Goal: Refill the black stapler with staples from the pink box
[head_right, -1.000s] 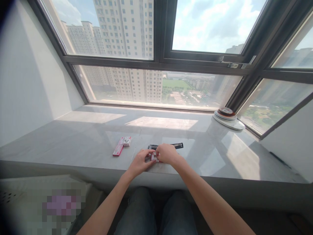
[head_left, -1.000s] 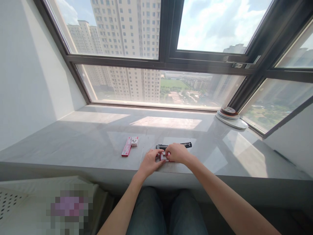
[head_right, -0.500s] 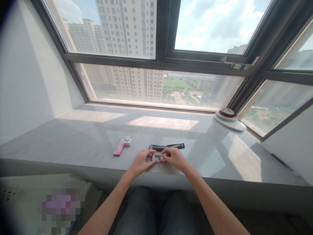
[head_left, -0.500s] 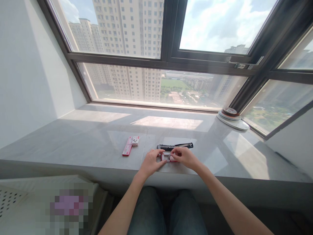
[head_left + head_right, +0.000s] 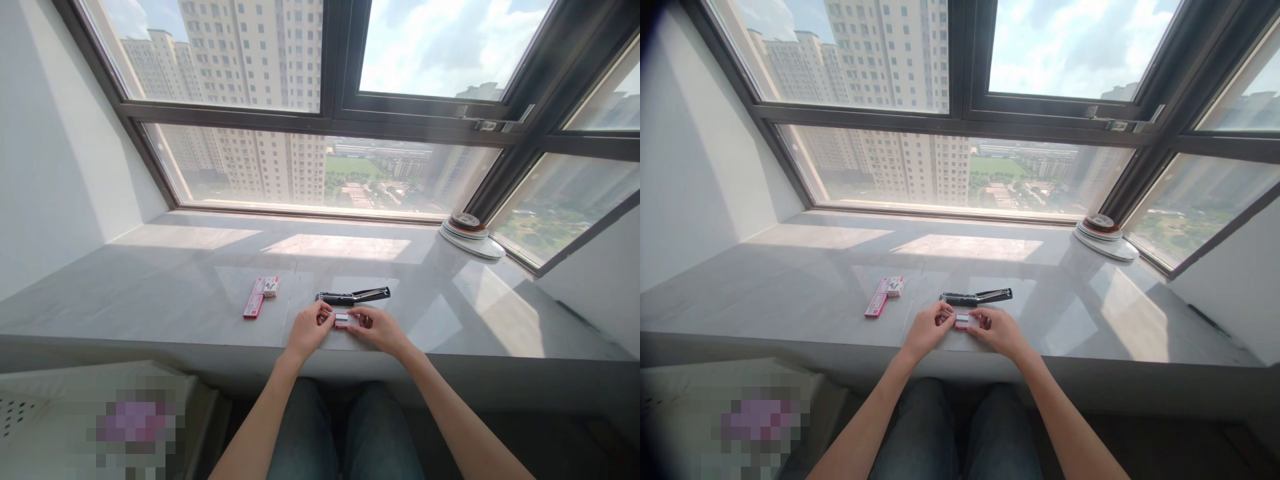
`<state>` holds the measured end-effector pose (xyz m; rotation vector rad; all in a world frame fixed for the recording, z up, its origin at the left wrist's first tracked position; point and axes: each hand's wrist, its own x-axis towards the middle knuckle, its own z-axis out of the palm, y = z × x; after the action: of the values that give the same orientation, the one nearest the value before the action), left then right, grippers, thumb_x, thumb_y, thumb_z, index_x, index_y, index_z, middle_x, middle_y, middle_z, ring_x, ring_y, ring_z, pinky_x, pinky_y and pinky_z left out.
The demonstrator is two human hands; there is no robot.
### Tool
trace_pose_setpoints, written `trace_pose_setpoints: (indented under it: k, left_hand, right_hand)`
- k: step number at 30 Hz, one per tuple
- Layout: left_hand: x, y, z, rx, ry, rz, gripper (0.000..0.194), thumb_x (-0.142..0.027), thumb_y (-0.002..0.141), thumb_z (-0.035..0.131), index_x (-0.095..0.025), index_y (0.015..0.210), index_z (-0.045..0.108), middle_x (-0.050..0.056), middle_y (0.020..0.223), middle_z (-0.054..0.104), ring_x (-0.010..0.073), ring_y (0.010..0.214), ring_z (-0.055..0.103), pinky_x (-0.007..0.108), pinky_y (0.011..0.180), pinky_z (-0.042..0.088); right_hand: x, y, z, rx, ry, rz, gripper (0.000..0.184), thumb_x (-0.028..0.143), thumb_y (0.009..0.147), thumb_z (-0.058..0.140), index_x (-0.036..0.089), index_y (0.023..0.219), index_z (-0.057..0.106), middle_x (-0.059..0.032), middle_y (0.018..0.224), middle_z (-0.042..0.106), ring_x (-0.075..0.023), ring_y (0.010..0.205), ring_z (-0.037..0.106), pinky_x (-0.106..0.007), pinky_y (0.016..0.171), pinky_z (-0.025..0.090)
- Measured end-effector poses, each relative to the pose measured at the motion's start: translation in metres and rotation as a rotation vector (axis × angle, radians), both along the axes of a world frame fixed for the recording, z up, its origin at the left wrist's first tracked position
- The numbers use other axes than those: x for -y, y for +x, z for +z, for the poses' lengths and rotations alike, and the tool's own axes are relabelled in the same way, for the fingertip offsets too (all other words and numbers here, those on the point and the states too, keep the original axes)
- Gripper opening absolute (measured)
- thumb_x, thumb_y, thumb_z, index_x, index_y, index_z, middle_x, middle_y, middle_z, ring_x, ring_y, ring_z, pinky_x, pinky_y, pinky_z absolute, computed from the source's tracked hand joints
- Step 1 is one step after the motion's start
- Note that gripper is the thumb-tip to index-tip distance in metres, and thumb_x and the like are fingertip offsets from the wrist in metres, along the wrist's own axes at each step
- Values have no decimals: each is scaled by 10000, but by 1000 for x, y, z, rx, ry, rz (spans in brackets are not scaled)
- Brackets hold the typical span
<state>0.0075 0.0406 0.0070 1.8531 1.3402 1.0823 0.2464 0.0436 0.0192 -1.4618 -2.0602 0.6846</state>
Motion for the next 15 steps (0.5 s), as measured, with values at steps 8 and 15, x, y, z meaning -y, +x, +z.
trace_pose_setpoints:
  k: [8, 15]
  left_hand:
    - [-29, -15, 3, -186, 146, 280, 399, -421, 834, 713, -254, 1181, 611, 7, 899, 640, 192, 852, 604, 304, 788, 437]
    - [-43, -18, 5, -402, 107, 79, 285, -502, 817, 734, -358, 1064, 735, 4, 869, 678, 253, 958, 583, 343, 809, 349]
  right_hand:
    - [5, -24, 21, 99, 84, 3, 479, 665, 827, 670, 321, 1139, 784, 6, 694, 642, -146, 626, 534, -252, 582, 313]
    - [7, -36, 14, 28, 79, -4, 323, 564, 882, 658, 326, 1041, 808, 14, 642, 627, -138, 583, 514, -255, 581, 316]
